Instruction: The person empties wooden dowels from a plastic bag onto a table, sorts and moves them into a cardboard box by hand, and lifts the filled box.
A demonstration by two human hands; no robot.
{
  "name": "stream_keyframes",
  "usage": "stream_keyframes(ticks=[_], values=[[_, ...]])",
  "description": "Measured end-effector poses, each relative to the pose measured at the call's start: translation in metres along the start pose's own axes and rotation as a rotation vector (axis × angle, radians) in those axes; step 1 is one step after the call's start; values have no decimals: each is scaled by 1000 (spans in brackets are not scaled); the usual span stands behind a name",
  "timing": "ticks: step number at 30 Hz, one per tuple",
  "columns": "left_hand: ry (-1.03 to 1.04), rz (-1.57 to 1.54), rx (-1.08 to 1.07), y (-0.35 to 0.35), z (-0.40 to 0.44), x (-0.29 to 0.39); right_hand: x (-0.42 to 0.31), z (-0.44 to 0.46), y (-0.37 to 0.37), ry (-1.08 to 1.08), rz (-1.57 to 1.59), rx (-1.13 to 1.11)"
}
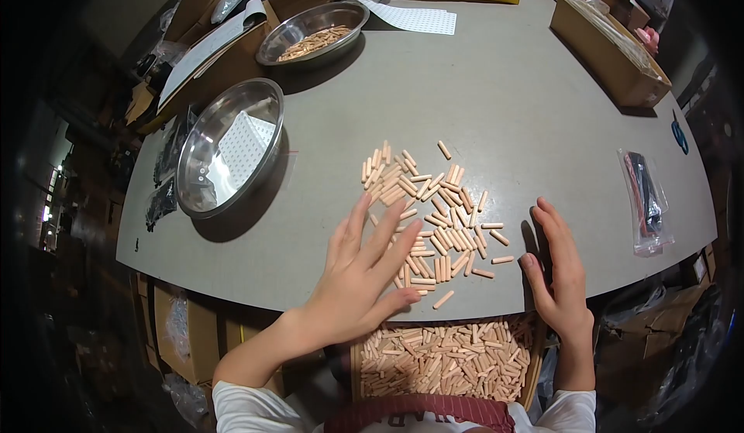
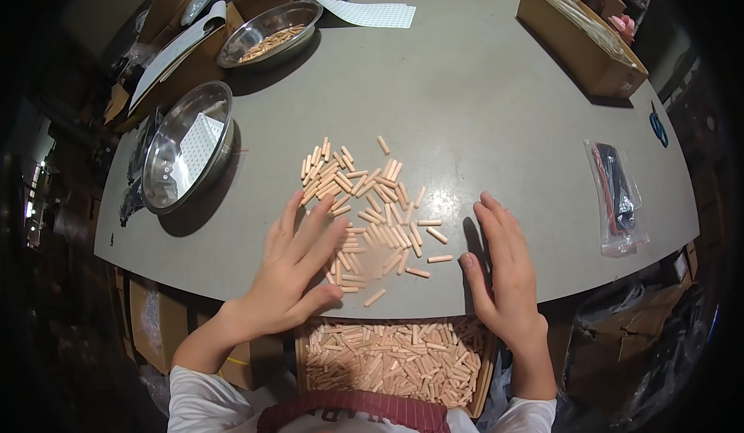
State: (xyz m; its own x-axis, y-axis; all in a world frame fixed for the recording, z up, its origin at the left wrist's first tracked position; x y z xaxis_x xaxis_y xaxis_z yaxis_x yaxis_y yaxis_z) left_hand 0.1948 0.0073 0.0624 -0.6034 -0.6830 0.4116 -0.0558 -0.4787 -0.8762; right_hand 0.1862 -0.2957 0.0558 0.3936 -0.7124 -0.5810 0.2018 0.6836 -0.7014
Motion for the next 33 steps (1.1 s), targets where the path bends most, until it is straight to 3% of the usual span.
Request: stream_keyframes(ticks=[2, 15, 21, 26, 33], values=[[63, 174, -2, 0, 10, 7, 0, 1, 0, 0, -8, 0], [79, 150, 39, 5, 13, 10, 2, 0, 1, -34, -18, 8], [139, 15, 336, -13, 39, 10, 2, 0, -1, -30, -5, 34], [302, 25, 292, -10, 63, 7, 3, 1, -1, -85, -46, 39], [557, 288, 117, -2, 73, 11, 2, 1, -2, -118, -45, 42]])
Point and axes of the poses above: each hand's wrist, its own z-axis towards the middle knuckle, its own y-axis out of the palm, x = y × z, the point moved 3 cm from there along z, towards the middle knuckle, and after that the axes turned 5 degrees about x, right-handed, at the moved point
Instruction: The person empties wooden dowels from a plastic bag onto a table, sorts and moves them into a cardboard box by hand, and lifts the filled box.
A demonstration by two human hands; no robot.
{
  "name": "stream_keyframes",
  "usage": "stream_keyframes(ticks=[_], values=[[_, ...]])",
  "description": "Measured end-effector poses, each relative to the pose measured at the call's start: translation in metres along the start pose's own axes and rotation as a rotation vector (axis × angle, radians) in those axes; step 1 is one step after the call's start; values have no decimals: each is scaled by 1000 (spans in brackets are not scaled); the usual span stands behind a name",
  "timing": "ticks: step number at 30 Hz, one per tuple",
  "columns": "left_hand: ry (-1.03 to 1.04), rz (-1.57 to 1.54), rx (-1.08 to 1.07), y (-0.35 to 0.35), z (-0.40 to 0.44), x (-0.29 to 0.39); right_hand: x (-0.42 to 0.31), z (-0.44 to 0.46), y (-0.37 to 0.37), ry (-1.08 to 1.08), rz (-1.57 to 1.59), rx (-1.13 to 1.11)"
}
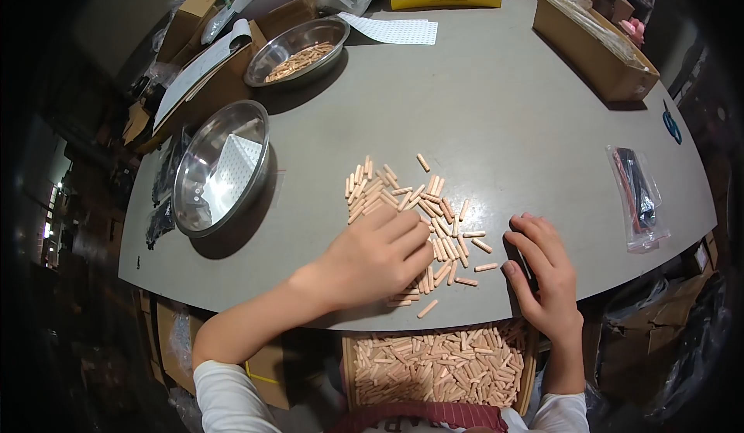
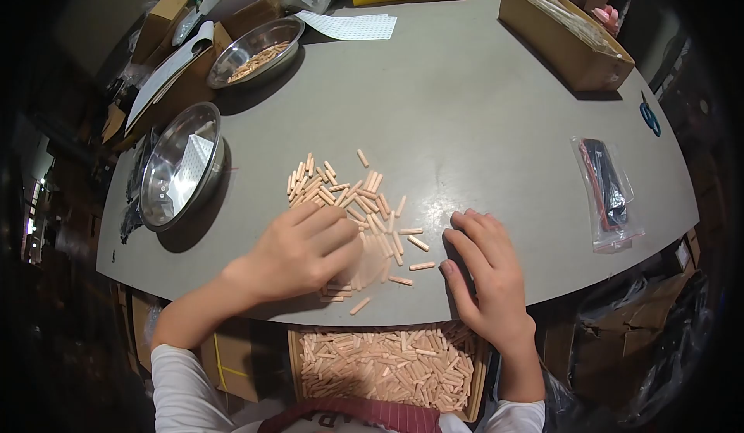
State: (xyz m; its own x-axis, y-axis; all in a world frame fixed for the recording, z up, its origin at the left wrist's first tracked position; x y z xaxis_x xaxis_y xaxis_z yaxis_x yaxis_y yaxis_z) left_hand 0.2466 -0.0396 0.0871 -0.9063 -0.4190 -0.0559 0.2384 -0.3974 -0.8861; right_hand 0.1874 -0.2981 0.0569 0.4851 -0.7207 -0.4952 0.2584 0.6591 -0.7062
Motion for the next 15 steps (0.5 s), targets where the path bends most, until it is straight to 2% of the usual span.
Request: stream_keyframes(ticks=[2, 6, 8, 9, 11, 12, 13, 15], values=[[136, 116, 20, 0, -1, 5, 0, 0, 0, -1, -1, -1], [157, 152, 46, -2, -2, 5, -1, 1, 0, 15, 23, 0], [-186, -129, 191, -14, -7, -4, 0, -2, -1, 102, 87, 45], [-186, -128, 191, -23, -12, -2, 1, -2, -1, 102, 87, 45], [-962, -759, 160, -33, -39, -13, 4, -4, -2, 147, 178, 66], [-1052, -1074, 320, -29, -54, -17, 4, -4, -2, 149, 179, 64], [-1171, -1277, 312, -39, -61, -20, 5, -4, -2, 151, 198, 68], [-1232, -1494, 347, -44, -82, -23, 6, -3, -1, 143, 224, 56]])
Point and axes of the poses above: each hand's wrist, its own z-axis towards the middle knuckle, its own y-axis out of the palm, x = y × z, the point moved 3 cm from there along z, towards the middle knuckle, and after that the axes turned 5 degrees about x, right-handed, at the moved point
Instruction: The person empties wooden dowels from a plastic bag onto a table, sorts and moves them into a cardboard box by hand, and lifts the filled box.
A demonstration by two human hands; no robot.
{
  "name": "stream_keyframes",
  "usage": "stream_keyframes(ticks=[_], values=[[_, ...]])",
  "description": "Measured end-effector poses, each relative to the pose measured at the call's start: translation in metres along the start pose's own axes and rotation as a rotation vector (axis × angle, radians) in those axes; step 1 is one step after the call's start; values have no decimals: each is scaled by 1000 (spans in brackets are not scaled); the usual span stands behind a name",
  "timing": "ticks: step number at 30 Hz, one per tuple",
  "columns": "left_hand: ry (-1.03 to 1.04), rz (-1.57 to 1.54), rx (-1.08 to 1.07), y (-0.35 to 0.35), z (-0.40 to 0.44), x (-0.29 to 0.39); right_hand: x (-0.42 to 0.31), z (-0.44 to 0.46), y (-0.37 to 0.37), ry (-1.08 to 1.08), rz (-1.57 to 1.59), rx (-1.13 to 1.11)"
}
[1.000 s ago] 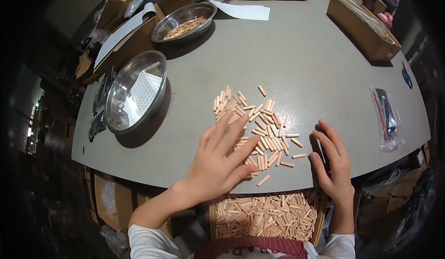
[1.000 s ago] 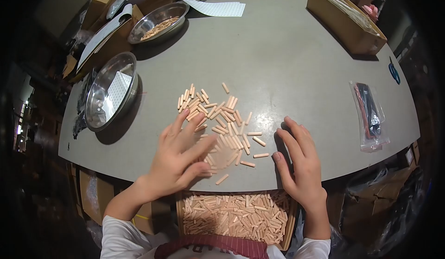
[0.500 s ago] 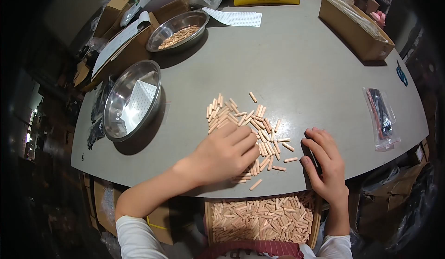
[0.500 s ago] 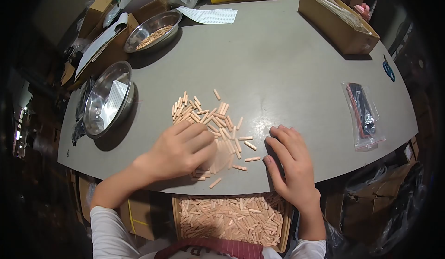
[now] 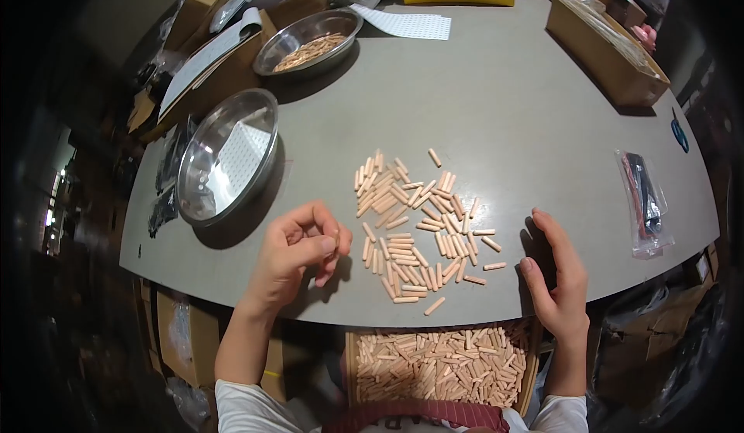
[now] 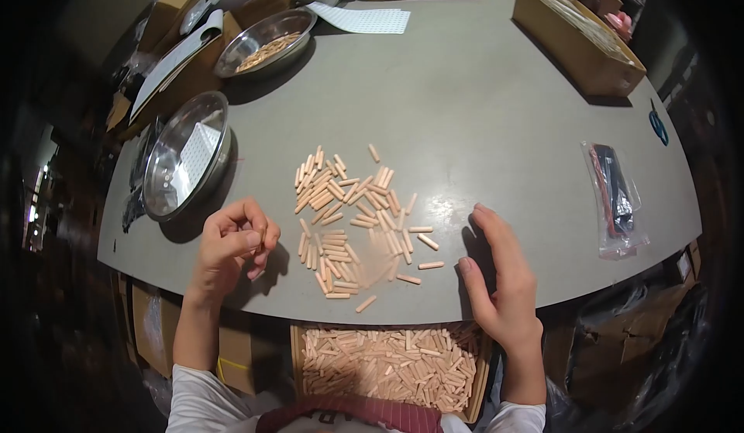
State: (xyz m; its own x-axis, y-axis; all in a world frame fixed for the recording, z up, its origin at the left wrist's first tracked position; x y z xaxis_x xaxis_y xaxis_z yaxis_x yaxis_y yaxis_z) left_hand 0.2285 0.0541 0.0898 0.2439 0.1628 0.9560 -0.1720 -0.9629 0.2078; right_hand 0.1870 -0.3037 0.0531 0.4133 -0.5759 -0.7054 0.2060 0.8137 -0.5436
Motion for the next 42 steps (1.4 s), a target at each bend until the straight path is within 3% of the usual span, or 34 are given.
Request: stream_keyframes(ticks=[5, 10, 17, 32, 39, 42], values=[[-145, -199, 43, -16, -22, -18, 0, 0, 1, -8, -76, -24], [-96, -295, 59, -29, -27, -30, -3, 0, 3, -25, -148, -38], [-15, -504, -77, -32, -23, -36, -6, 0, 5, -16, -160, -22], [107, -438, -114, -25, -30, -39, -8, 4, 4, -82, -241, -82], [164, -179, 50, -21, -32, -41, -9, 12, 6, -98, -177, -234], [195, 69, 183, -14, -39, -49, -9, 13, 11, -106, -142, -277]])
Point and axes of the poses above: each hand's wrist, its own z-axis towards the middle knuckle, its own y-axis out of the palm, x = y × z, the point moved 3 cm from there along z, towards the middle knuckle, and after that the axes turned 5 degrees about x, right-handed, at the moved point
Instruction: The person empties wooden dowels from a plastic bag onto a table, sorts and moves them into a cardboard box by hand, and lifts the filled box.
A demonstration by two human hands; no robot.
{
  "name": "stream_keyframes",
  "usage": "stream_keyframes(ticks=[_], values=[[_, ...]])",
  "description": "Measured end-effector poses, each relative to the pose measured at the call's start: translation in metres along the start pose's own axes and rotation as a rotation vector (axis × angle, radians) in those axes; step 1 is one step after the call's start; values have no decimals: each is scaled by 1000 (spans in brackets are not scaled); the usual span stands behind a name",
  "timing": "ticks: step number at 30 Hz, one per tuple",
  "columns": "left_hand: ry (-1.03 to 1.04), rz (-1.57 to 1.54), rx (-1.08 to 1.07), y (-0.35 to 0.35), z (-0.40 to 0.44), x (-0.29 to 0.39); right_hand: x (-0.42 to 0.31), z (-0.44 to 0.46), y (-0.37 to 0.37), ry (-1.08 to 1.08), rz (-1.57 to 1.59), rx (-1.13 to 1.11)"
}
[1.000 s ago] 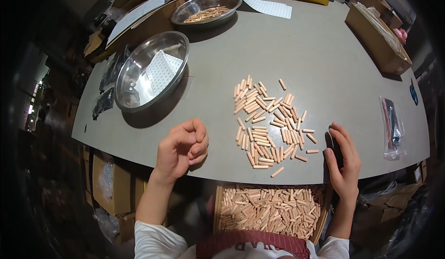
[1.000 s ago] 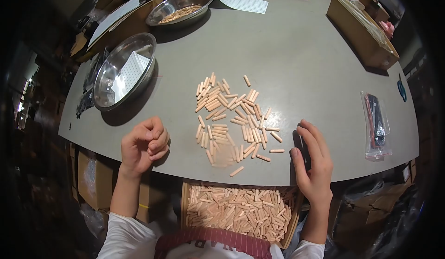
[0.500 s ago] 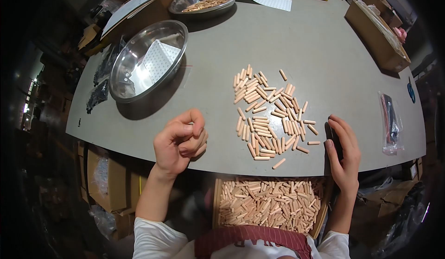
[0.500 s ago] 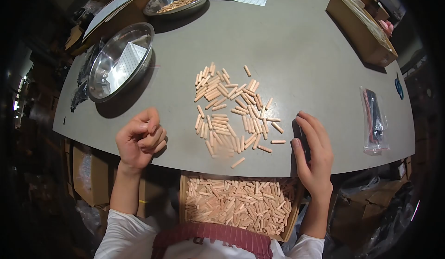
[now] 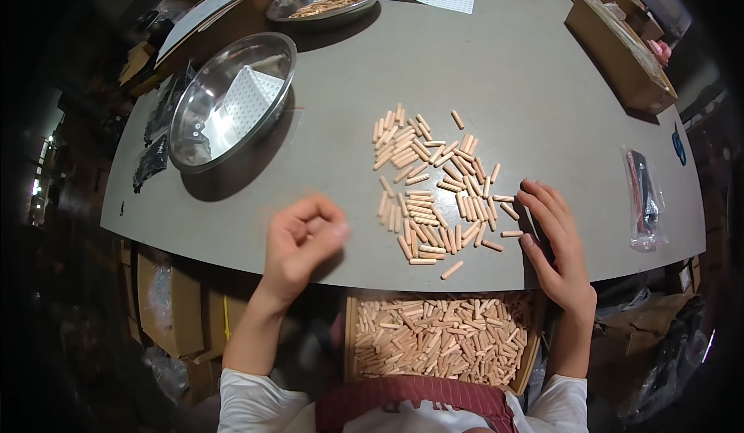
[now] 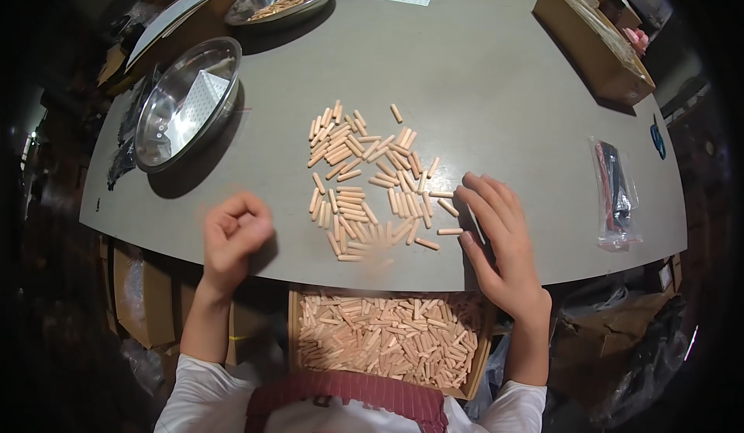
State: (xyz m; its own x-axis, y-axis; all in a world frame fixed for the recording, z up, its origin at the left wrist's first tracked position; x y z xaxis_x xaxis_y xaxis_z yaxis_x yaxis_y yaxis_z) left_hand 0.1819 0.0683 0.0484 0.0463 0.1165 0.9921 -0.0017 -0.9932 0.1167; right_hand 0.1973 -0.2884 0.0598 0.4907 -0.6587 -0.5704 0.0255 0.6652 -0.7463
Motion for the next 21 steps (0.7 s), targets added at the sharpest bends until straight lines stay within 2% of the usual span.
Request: stream_keyframes(ticks=[2, 4, 5, 6, 8, 12, 15, 19, 21], values=[[-2, 194, -30, 11, -8, 1, 0, -1, 1, 4, 5, -11], [277, 478, -77, 26, -10, 4, 1, -2, 1, 12, 7, -25], [579, 562, -75, 32, -6, -2, 1, -3, 1, 15, 17, -24], [575, 568, -73, 32, -7, 0, 1, -3, 1, 18, 25, -23], [550, 796, -182, 35, -9, 4, 1, -3, 0, 23, 29, -22], [647, 890, -145, 37, -8, 0, 1, -3, 1, 21, 19, -19], [624, 927, -160, 40, -10, 6, 0, -3, 1, 21, 13, -22], [620, 913, -165, 39, -10, 4, 0, -3, 0, 21, 0, -29], [521, 737, -92, 37, -9, 2, 0, -3, 0, 55, 50, 6]])
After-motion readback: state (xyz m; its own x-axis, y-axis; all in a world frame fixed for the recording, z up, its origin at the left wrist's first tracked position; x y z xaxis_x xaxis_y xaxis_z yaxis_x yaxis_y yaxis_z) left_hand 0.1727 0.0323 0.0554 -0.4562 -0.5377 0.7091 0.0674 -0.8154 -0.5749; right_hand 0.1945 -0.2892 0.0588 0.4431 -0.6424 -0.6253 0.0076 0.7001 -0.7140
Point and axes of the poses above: each hand's wrist, its own z-axis towards the middle knuckle, its own y-axis out of the palm, x = y × z, the point moved 3 cm from there along z, towards the middle knuckle, and after that the axes turned 5 degrees about x, right-handed, at the moved point
